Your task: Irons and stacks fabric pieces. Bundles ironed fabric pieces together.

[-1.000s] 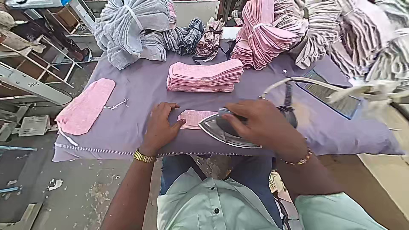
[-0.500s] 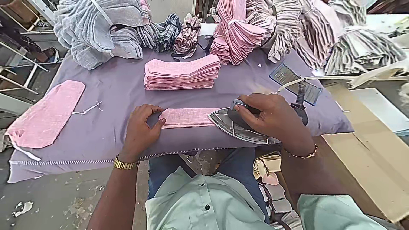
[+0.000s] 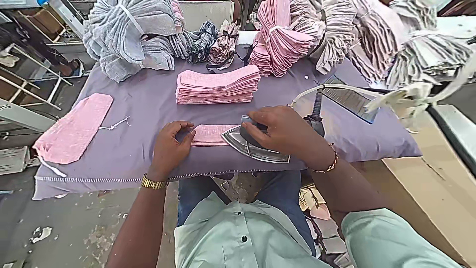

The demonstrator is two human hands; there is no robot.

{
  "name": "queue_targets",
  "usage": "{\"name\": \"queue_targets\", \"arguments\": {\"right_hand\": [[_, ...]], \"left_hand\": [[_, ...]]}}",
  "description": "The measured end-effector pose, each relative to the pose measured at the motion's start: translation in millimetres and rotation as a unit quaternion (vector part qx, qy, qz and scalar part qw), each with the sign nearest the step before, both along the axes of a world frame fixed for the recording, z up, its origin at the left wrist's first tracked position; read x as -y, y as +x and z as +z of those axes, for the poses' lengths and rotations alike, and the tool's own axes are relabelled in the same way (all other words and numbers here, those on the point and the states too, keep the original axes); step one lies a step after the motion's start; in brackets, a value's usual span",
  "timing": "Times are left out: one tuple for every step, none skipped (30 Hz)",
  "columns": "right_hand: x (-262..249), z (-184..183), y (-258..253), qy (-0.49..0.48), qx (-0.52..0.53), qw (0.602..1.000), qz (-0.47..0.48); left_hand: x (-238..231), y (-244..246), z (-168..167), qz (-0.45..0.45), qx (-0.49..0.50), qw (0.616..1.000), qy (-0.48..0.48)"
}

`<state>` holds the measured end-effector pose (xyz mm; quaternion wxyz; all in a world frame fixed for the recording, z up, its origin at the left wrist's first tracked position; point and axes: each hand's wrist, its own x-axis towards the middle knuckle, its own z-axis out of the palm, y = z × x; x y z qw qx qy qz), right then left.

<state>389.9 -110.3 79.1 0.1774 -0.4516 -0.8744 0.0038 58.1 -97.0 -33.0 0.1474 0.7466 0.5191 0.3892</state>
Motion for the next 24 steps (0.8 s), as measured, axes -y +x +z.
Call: {"name": "queue_targets", "arguments": {"right_hand": [[-1, 0, -4, -0.001, 0.001, 1.000, 0.010], [-1, 0, -6, -0.003, 0.001, 1.000, 0.019], [-2, 1, -6, -0.006, -0.003, 1.000, 0.026], [-4, 3, -4, -0.015, -0.011, 0.999, 0.035], [-6, 5, 0, -0.026, -0.030, 0.998, 0.045], [-9, 7, 7, -0.035, -0.052, 0.997, 0.053], [-15, 11, 17, -0.040, -0.067, 0.996, 0.054], [-20, 13, 28, -0.031, -0.073, 0.996, 0.041], [-26, 14, 41, -0.007, -0.075, 0.997, 0.013], [-31, 12, 56, 0.020, -0.073, 0.997, -0.030], [-37, 10, 72, 0.050, -0.074, 0.993, -0.075], [-43, 9, 89, 0.070, -0.076, 0.987, -0.123], [-49, 6, 105, 0.080, -0.075, 0.980, -0.166], [-55, 1, 120, 0.095, -0.066, 0.973, -0.201], [-60, -6, 133, 0.112, -0.044, 0.964, -0.237], [-63, -13, 145, 0.124, -0.006, 0.952, -0.279], [-65, -20, 154, 0.137, 0.018, 0.938, -0.318], [-65, -25, 161, 0.155, 0.021, 0.926, -0.344], [-64, -30, 165, 0.176, 0.006, 0.918, -0.356], [-60, -35, 166, 0.194, -0.009, 0.916, -0.352], [-52, -41, 162, 0.197, -0.022, 0.923, -0.331], [-42, -46, 152, 0.191, -0.032, 0.935, -0.298], [-31, -53, 138, 0.187, -0.041, 0.948, -0.255], [-17, -62, 119, 0.182, -0.064, 0.961, -0.199]], "left_hand": [[0, -1, 0, -0.002, 0.008, 1.000, -0.005], [-1, -2, -1, -0.005, 0.018, 1.000, -0.008], [-1, -3, -1, -0.006, 0.027, 1.000, -0.011], [-1, -4, -1, -0.005, 0.032, 0.999, -0.013], [-1, -5, -2, -0.004, 0.033, 0.999, -0.016], [0, -6, -2, -0.003, 0.031, 0.999, -0.017], [0, -6, -1, -0.001, 0.029, 0.999, -0.019], [0, -6, -1, 0.000, 0.029, 0.999, -0.018], [0, -6, -1, -0.001, 0.029, 0.999, -0.014], [0, -6, -2, -0.002, 0.028, 1.000, -0.007], [-1, -6, -3, -0.003, 0.026, 1.000, 0.002], [-1, -5, -4, -0.001, 0.022, 1.000, 0.006], [-1, -5, -4, 0.001, 0.017, 1.000, 0.009], [0, -4, -4, 0.004, 0.010, 1.000, 0.011], [-1, -3, -5, 0.008, 0.002, 1.000, 0.011], [-1, -3, -5, 0.013, -0.010, 1.000, 0.011], [-1, -2, -7, 0.013, -0.023, 1.000, 0.015], [-1, -1, -8, 0.014, -0.037, 0.999, 0.020], [-1, 0, -8, 0.015, -0.050, 0.998, 0.025], [0, 1, -8, 0.016, -0.060, 0.998, 0.030], [0, 2, -8, 0.016, -0.067, 0.997, 0.034], [0, 3, -8, 0.015, -0.071, 0.997, 0.039], [-1, 4, -7, 0.019, -0.077, 0.996, 0.041], [-1, 6, -7, 0.025, -0.082, 0.996, 0.040]]}}
